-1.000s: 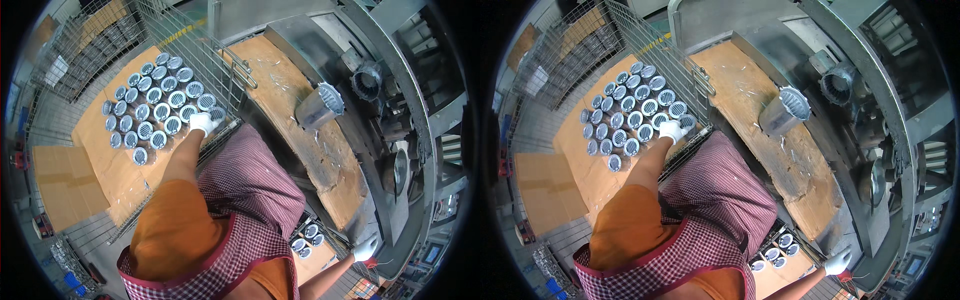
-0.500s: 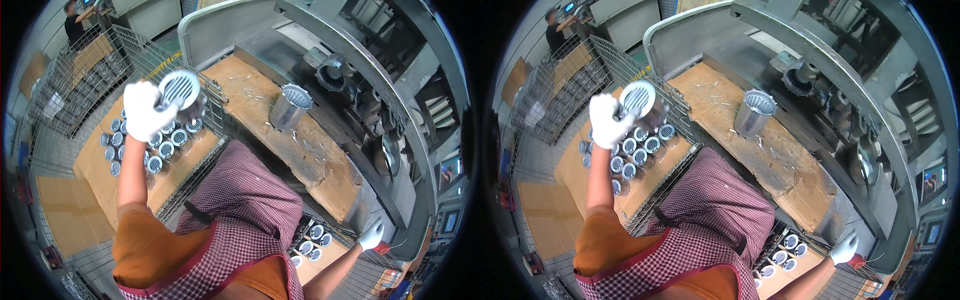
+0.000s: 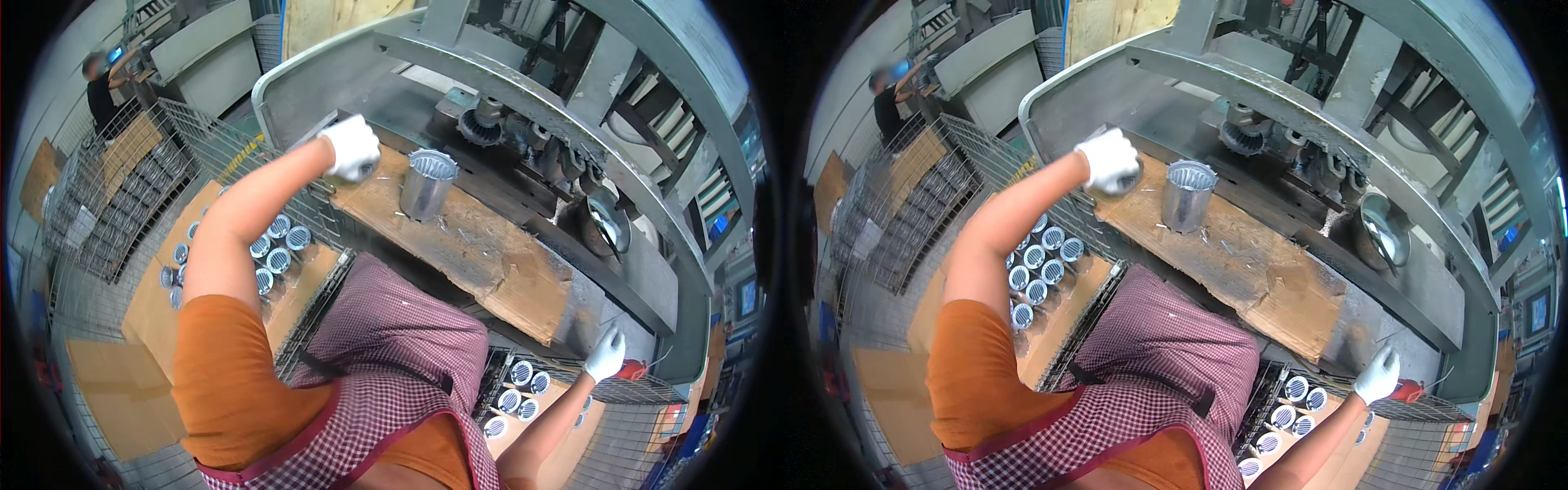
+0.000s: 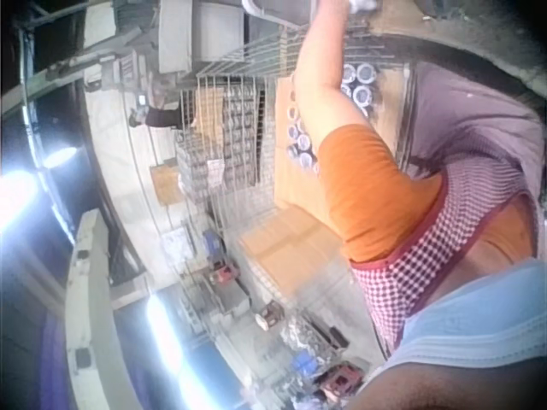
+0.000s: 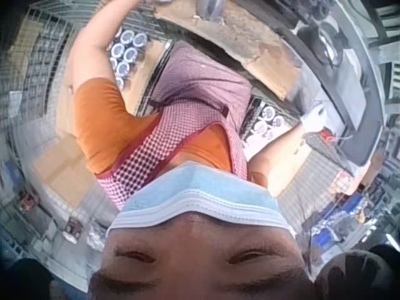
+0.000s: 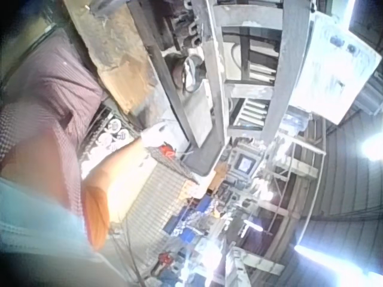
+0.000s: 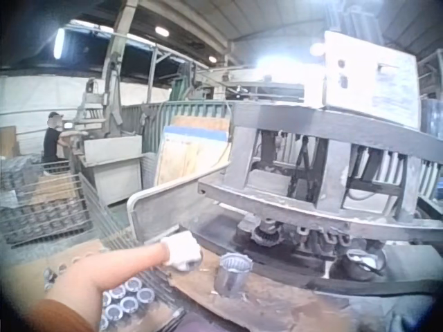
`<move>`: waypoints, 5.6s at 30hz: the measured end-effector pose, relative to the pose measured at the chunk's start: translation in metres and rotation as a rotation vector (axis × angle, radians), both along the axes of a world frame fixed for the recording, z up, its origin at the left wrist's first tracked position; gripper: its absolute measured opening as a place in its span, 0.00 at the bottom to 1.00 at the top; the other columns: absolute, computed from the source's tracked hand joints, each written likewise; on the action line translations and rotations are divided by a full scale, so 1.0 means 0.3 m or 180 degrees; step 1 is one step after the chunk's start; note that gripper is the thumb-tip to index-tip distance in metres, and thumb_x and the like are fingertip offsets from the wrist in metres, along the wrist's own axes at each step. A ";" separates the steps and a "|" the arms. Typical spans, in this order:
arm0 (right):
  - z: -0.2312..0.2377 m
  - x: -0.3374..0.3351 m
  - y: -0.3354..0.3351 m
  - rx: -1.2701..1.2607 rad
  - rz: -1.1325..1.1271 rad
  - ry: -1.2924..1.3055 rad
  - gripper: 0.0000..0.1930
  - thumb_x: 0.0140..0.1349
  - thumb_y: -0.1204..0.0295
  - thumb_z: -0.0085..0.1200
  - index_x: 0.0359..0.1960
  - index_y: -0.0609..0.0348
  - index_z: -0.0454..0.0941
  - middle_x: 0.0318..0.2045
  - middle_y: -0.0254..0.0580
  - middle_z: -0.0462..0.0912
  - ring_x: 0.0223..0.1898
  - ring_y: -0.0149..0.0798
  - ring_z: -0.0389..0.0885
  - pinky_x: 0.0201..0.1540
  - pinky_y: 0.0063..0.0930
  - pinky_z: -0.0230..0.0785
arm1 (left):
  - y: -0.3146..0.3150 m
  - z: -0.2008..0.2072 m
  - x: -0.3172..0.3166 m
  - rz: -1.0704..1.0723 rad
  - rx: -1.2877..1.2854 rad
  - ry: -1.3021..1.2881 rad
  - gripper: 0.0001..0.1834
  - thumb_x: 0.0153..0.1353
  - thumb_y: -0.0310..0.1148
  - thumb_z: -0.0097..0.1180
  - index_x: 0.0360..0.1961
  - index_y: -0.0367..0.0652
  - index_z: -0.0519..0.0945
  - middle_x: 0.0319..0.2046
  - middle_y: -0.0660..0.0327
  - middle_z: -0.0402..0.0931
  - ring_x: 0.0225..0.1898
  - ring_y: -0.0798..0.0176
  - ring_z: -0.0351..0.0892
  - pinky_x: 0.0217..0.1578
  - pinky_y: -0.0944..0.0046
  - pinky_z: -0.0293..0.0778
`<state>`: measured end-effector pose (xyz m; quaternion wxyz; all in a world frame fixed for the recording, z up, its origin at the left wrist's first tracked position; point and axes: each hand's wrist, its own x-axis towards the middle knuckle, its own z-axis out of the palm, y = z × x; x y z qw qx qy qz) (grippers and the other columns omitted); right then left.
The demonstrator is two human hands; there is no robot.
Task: The recorder is taking cylindrical metal heat sinks from a bin, processing them through a machine, blowing them with air, and placing them into a separate storage cage.
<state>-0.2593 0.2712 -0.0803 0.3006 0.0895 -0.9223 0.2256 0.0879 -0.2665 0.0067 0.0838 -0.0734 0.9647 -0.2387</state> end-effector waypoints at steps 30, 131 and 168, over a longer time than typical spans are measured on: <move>0.026 0.031 0.005 0.0062 -0.0160 0.0045 0.17 0.64 0.57 0.53 0.29 0.58 0.82 0.27 0.47 0.82 0.28 0.50 0.79 0.33 0.38 0.68 | -0.258 -0.217 0.073 0.2385 0.3164 0.4612 0.25 0.57 0.49 0.63 0.41 0.35 0.81 0.40 0.50 0.80 0.41 0.55 0.78 0.46 0.61 0.71; 0.013 0.023 -0.013 -0.0059 0.0053 0.0681 0.16 0.61 0.59 0.55 0.24 0.58 0.80 0.24 0.48 0.80 0.26 0.52 0.78 0.30 0.41 0.69 | -0.371 -0.323 0.133 0.2810 0.2633 0.5675 0.26 0.64 0.44 0.55 0.55 0.35 0.75 0.49 0.55 0.78 0.46 0.56 0.77 0.48 0.59 0.72; 0.010 0.029 -0.024 -0.0132 0.0136 0.0651 0.20 0.63 0.57 0.54 0.20 0.60 0.76 0.21 0.50 0.77 0.24 0.52 0.75 0.29 0.41 0.65 | -0.451 -0.390 0.173 0.2452 0.3010 0.5570 0.24 0.64 0.43 0.55 0.51 0.33 0.77 0.47 0.51 0.79 0.46 0.57 0.76 0.49 0.62 0.70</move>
